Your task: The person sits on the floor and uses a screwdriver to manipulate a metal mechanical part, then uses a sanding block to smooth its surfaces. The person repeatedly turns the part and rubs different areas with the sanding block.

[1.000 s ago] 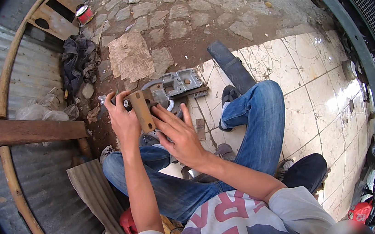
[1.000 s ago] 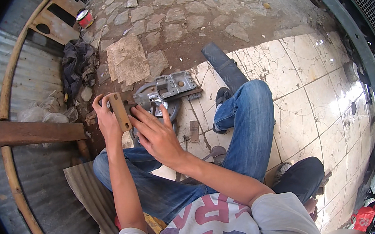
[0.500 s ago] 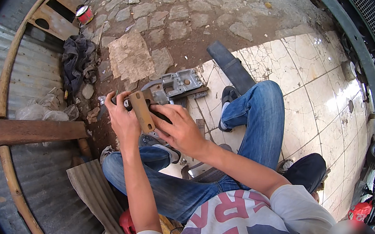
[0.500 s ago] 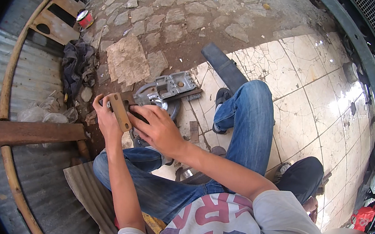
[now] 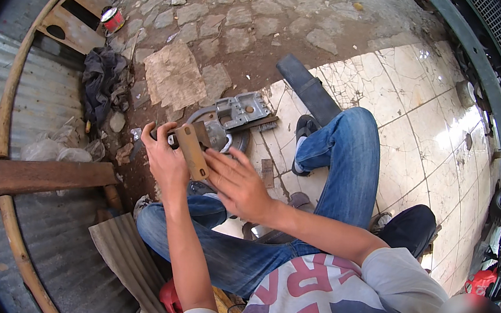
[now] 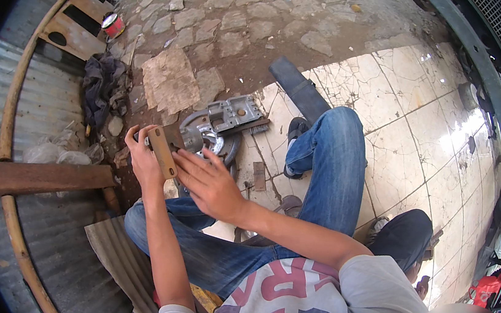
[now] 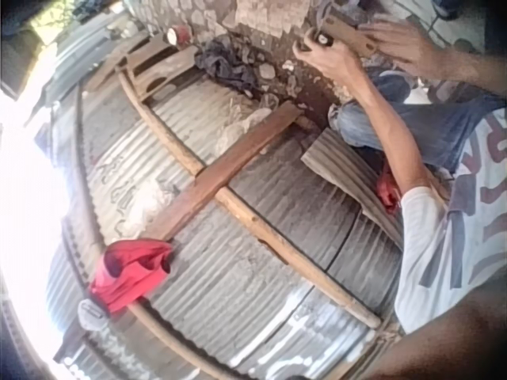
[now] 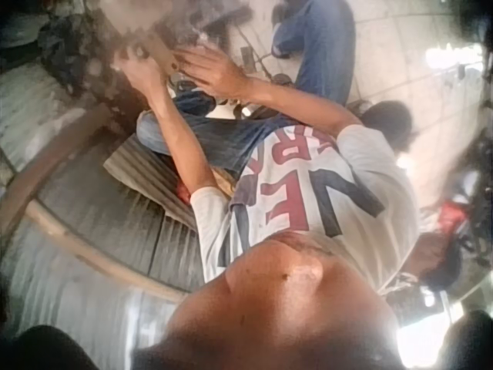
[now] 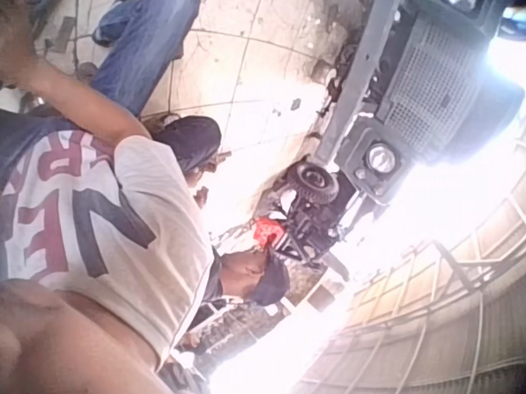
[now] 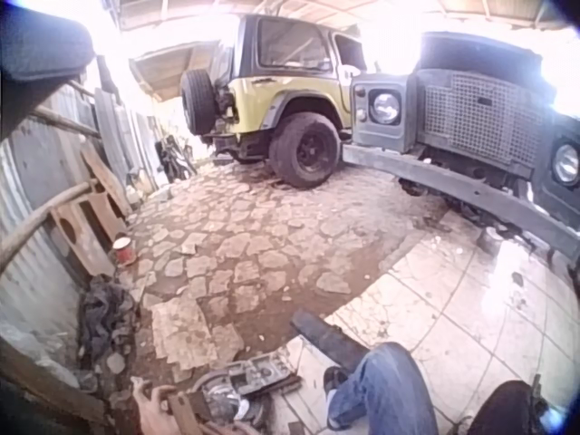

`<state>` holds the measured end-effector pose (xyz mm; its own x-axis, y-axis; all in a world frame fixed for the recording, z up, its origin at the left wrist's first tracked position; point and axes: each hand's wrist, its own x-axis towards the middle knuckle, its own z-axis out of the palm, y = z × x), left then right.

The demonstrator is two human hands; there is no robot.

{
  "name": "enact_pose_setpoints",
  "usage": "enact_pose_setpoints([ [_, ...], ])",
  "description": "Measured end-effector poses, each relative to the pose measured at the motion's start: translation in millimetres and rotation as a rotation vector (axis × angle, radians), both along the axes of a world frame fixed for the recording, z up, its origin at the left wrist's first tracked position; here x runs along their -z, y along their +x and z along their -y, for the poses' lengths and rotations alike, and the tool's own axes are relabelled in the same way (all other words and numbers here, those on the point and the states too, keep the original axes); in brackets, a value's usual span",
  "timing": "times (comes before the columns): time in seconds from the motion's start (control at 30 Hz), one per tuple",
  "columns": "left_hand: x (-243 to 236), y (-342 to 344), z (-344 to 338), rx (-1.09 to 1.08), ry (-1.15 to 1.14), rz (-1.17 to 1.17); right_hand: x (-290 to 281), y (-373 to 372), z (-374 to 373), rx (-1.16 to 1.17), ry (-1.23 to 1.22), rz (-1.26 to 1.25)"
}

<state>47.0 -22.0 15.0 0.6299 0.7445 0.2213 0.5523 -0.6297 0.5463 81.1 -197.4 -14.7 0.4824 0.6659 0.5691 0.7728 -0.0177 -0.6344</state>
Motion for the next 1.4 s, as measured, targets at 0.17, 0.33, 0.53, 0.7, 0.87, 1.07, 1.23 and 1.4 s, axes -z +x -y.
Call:
enact_pose_setpoints([
  [0.17,2,0,-2,-0.015,-0.004,-0.005,-3,1,-1,0.027,-0.058,-0.071],
  [0.33,5,-1,-8,-0.020,-0.013,-0.003,2,3,-2,0.050,-0.065,-0.040],
  [0.53,5,0,-7,-0.015,0.018,-0.017,6,-3,-3,0.021,-0.006,-0.021],
  [0.7,8,-3,-9,-0.018,0.041,-0.014,0,-3,-4,0.018,0.009,-0.109],
  [0.87,6,-3,-9,-0.023,0.023,0.006,3,-1,-7,0.007,0.043,-0.158],
  [1.07,3,-3,-7,-0.054,0.005,-0.016,-6,-6,-7,-0.039,0.187,-0.473],
  [1.23,0,3,-4,-0.036,0.015,0.009,-18,-14,-3,-0.023,0.343,-1.066],
  [1.4,-4,6,4,-0.020,0.014,-0.015,-34,-16,0,-0.034,0.355,-1.171],
])
